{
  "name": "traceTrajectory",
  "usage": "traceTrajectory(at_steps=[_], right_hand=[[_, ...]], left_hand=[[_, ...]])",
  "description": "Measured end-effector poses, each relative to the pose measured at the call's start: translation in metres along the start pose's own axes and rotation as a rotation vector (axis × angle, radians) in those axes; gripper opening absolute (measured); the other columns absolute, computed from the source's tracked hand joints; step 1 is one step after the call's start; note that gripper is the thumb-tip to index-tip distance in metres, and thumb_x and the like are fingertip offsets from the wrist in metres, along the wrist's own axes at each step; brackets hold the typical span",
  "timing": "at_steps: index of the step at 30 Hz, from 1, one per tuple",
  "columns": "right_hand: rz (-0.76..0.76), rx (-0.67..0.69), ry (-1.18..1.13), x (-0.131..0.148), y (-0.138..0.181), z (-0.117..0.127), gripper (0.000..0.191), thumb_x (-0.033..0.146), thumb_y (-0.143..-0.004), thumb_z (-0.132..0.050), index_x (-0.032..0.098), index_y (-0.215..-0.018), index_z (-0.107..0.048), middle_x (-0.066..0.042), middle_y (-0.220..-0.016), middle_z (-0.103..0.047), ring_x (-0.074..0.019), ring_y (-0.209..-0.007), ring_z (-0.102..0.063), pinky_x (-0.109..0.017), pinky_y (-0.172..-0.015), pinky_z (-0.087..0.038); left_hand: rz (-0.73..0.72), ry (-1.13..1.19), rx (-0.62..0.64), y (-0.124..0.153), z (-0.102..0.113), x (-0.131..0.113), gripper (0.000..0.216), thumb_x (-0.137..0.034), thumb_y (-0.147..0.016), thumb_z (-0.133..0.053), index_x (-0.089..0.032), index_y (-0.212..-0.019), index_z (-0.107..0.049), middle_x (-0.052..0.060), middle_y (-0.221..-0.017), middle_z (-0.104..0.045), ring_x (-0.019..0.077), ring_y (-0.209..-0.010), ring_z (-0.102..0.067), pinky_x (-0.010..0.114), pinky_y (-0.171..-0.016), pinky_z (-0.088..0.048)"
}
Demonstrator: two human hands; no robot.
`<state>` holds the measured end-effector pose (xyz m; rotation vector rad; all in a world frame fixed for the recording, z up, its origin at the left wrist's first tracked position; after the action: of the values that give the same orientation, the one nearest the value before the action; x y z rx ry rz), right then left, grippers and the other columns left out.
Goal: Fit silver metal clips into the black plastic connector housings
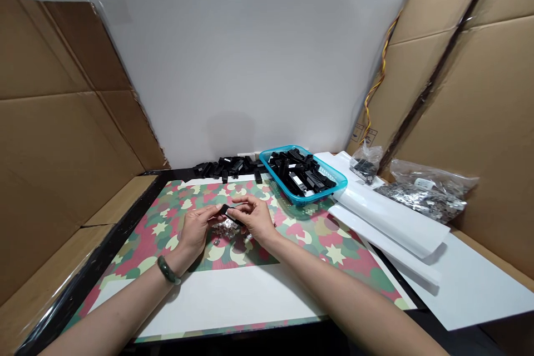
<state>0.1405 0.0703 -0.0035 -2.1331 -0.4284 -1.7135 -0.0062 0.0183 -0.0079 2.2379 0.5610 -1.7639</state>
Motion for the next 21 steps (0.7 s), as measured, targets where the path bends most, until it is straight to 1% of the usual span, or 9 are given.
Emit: traceTrajectory(at_steps=[4,7,9,12,14,18,21], right_hand=[[-0.037,-0.015,-0.012,-0.0023,-0.0014,0.0019,0.048,0.044,-0.063,-0.085,0.016,-0.097,-0.067,0.000,-0.069,-0.068,-0.0113,-0.054,-0.055,-0.020,-0.041,-0.040],[-0.061,-0.020,-0.009,-0.0026,-0.0028,0.0031,0.049,0.046,-0.062,-0.085,0.016,-0.097,-0.068,0.001,-0.065,-0.065,-0.0098,-0.051,-0.051,-0.020,-0.040,-0.038],[-0.077,-0.013,0.003,-0.0020,-0.0031,0.0031,0.052,0.047,-0.061,-0.085,0.016,-0.098,-0.068,0.002,-0.064,-0.063,-0.0092,-0.049,-0.049,-0.020,-0.038,-0.038],[-0.090,0.000,0.015,-0.0011,-0.0026,0.0024,0.054,0.048,-0.060,-0.085,0.016,-0.100,-0.068,0.002,-0.063,-0.063,-0.0099,-0.050,-0.049,-0.020,-0.039,-0.039],[-0.080,0.009,0.006,-0.0007,-0.0025,0.0021,0.054,0.048,-0.059,-0.086,0.016,-0.099,-0.068,0.002,-0.063,-0.063,-0.0106,-0.052,-0.052,-0.020,-0.040,-0.041],[-0.074,0.020,-0.036,-0.0011,-0.0036,0.0031,0.049,0.050,-0.063,-0.083,0.017,-0.096,-0.069,0.000,-0.072,-0.065,-0.0099,-0.048,-0.053,-0.022,-0.038,-0.044],[-0.094,0.018,-0.094,-0.0011,-0.0049,0.0054,0.047,0.046,-0.062,-0.085,0.016,-0.095,-0.070,0.000,-0.071,-0.063,-0.0103,-0.050,-0.055,-0.023,-0.040,-0.048]], left_hand=[[-0.043,-0.070,-0.002,-0.0010,0.0017,-0.0041,0.032,-0.045,-0.064,-0.081,-0.013,-0.062,-0.074,0.004,-0.059,-0.065,0.0143,-0.057,-0.059,0.028,-0.061,-0.051],[-0.006,-0.043,0.005,-0.0023,0.0032,-0.0070,0.040,-0.052,-0.066,-0.078,-0.012,-0.068,-0.075,0.005,-0.058,-0.065,0.0141,-0.055,-0.059,0.028,-0.060,-0.051],[0.021,-0.019,0.033,-0.0031,0.0034,-0.0084,0.043,-0.054,-0.066,-0.078,-0.012,-0.074,-0.077,0.005,-0.059,-0.066,0.0144,-0.057,-0.061,0.028,-0.060,-0.052],[0.025,-0.032,0.077,-0.0039,0.0031,-0.0085,0.039,-0.049,-0.063,-0.082,-0.014,-0.080,-0.079,0.005,-0.064,-0.069,0.0141,-0.060,-0.062,0.028,-0.064,-0.054],[0.033,-0.042,0.082,-0.0043,0.0029,-0.0073,0.036,-0.045,-0.059,-0.086,-0.015,-0.079,-0.079,0.005,-0.069,-0.071,0.0135,-0.061,-0.062,0.027,-0.065,-0.054],[0.049,-0.007,0.025,-0.0055,0.0041,-0.0073,0.035,-0.043,-0.055,-0.087,-0.014,-0.073,-0.078,0.006,-0.070,-0.072,0.0136,-0.061,-0.063,0.027,-0.063,-0.054],[0.042,0.018,-0.043,-0.0073,0.0073,-0.0105,0.035,-0.041,-0.053,-0.088,-0.013,-0.071,-0.077,0.005,-0.067,-0.070,0.0133,-0.057,-0.062,0.027,-0.060,-0.054]])
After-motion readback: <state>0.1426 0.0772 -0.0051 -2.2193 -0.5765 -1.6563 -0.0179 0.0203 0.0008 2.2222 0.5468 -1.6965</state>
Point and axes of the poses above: each hand's wrist, its own y-axis away from the middle knuckle, its own z-axis out of the back of the hand, x = y × z, the point moved 3 cm from there along -y, towards the middle knuckle
